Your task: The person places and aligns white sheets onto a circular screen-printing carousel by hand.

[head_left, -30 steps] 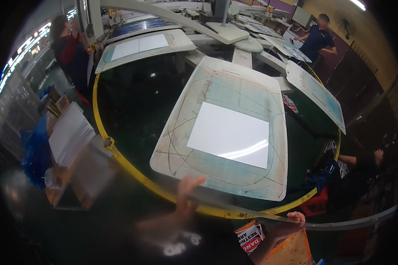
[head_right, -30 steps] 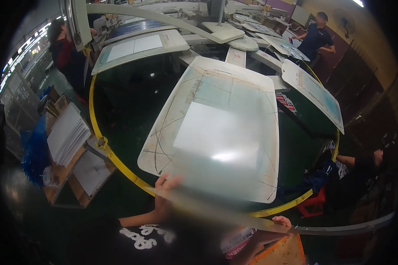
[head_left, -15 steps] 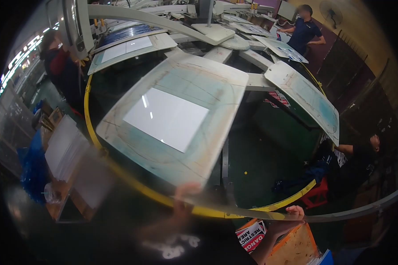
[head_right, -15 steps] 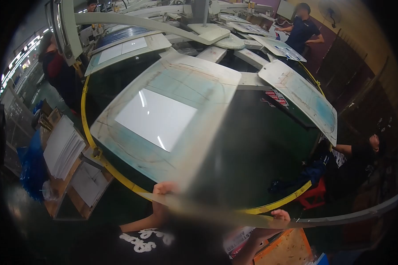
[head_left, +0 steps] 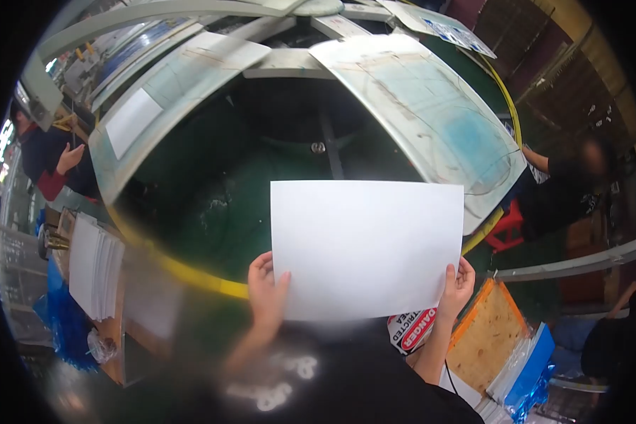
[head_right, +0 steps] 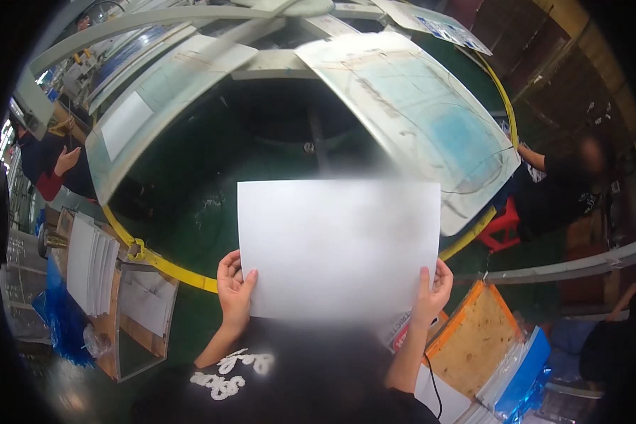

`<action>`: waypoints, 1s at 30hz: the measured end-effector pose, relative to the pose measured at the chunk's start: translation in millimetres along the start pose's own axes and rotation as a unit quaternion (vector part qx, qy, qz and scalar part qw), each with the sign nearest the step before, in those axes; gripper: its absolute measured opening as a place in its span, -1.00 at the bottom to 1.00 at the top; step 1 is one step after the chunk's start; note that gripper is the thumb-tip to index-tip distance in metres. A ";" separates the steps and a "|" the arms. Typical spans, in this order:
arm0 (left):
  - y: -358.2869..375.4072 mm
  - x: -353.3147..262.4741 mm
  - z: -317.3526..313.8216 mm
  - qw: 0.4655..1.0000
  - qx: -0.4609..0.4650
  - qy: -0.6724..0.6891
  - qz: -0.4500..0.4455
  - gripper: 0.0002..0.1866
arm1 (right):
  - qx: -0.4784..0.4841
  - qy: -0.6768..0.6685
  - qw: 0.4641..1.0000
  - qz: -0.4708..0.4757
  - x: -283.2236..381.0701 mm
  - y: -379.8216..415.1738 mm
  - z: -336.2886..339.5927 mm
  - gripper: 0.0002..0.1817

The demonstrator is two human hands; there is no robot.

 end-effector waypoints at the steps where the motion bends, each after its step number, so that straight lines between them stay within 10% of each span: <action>1: 0.0 5.4 3.9 1.000 0.000 0.007 0.011 -0.50 | 0.009 -0.001 1.000 -0.011 -2.4 3.2 -1.9 -0.50; 11: -34.9 18.1 14.7 0.995 -0.081 0.058 0.024 -0.67 | 0.122 -0.040 0.991 -0.046 -27.6 -11.1 -32.4 -0.38; 18: -100.7 -11.6 14.4 0.885 -0.050 -0.426 -0.179 -0.37 | 0.134 0.043 0.990 -0.023 -61.8 -63.5 -80.3 -0.36; 30: -246.0 23.3 25.6 0.769 0.042 -0.618 -0.157 -0.01 | 0.162 0.207 0.964 0.042 -87.9 -139.7 -179.5 -0.18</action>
Point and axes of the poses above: each hand's wrist, its own y-axis away from the middle knuckle, its own z-axis out of the back of the hand, x = y × z, the point moved 6 cm from there along -y, towards the middle knuckle, and after that the axes turned 15 degrees about -y, right-handed, at the moved point
